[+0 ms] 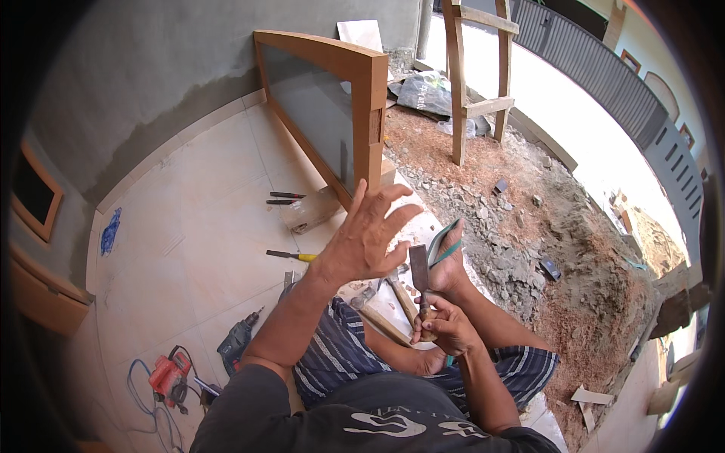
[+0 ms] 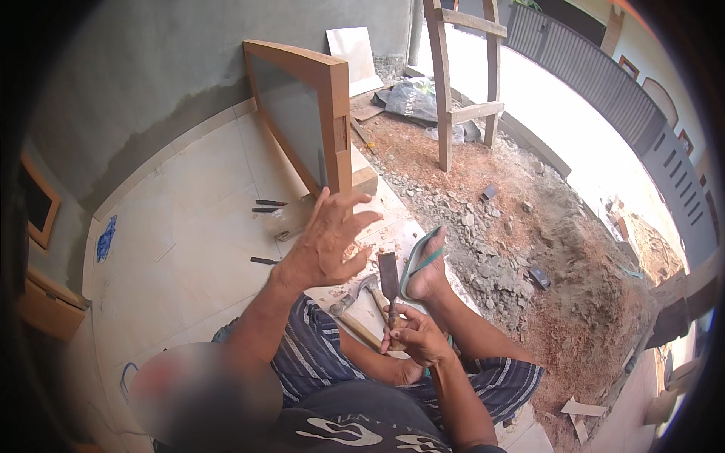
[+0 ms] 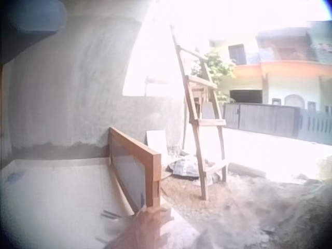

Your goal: The person sits on the floor and uses a chisel and hammer to shape a wooden frame, then stands to retrieve a tool box and returns to continue chiseling and assembling the frame.

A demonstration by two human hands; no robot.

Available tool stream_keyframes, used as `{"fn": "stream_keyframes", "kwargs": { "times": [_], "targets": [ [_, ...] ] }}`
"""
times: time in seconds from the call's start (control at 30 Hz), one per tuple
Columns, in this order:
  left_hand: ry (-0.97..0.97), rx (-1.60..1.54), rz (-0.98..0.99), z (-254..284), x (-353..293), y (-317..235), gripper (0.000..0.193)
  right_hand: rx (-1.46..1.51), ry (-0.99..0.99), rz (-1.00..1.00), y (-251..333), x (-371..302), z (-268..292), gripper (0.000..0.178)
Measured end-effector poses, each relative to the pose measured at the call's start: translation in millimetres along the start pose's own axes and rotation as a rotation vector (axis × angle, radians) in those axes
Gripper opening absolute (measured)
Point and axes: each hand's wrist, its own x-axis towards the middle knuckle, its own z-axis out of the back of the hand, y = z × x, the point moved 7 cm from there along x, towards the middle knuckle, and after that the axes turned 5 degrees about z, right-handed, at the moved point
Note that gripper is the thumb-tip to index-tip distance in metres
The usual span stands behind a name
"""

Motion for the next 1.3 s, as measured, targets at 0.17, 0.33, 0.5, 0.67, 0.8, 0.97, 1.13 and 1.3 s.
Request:
{"fn": "stream_keyframes", "kwargs": {
  "times": [0.17,0.33,0.5,0.67,0.8,0.97,1.13,1.3],
  "targets": [
    [-0.229,-0.022,-0.020,86,126,97,0.033,-0.209,-0.218,0.050,17,22,-26,0.018],
    [-0.127,0.081,-0.021,92,232,155,0.044,-0.363,-0.219,0.321,41,89,-67,0.034],
    [0.059,-0.085,0.162,60,239,210,0.055,-0.378,-0.249,0.311,76,120,-137,0.039],
    [0.020,-0.055,0.099,53,243,209,0.054,-0.148,-0.252,0.517,75,165,-166,0.043],
    [0.021,-0.161,0.208,58,242,202,0.055,0.006,-0.277,0.571,76,199,-192,0.040],
    [0.047,-0.265,0.355,61,239,202,0.055,0.210,-0.287,0.550,85,213,-224,0.038],
    [0.068,-0.270,0.359,58,240,198,0.056,0.351,-0.312,0.507,93,229,-245,0.037],
    [0.058,-0.233,0.327,59,239,204,0.054,0.426,-0.324,0.491,100,232,-262,0.038]
  ]
}}
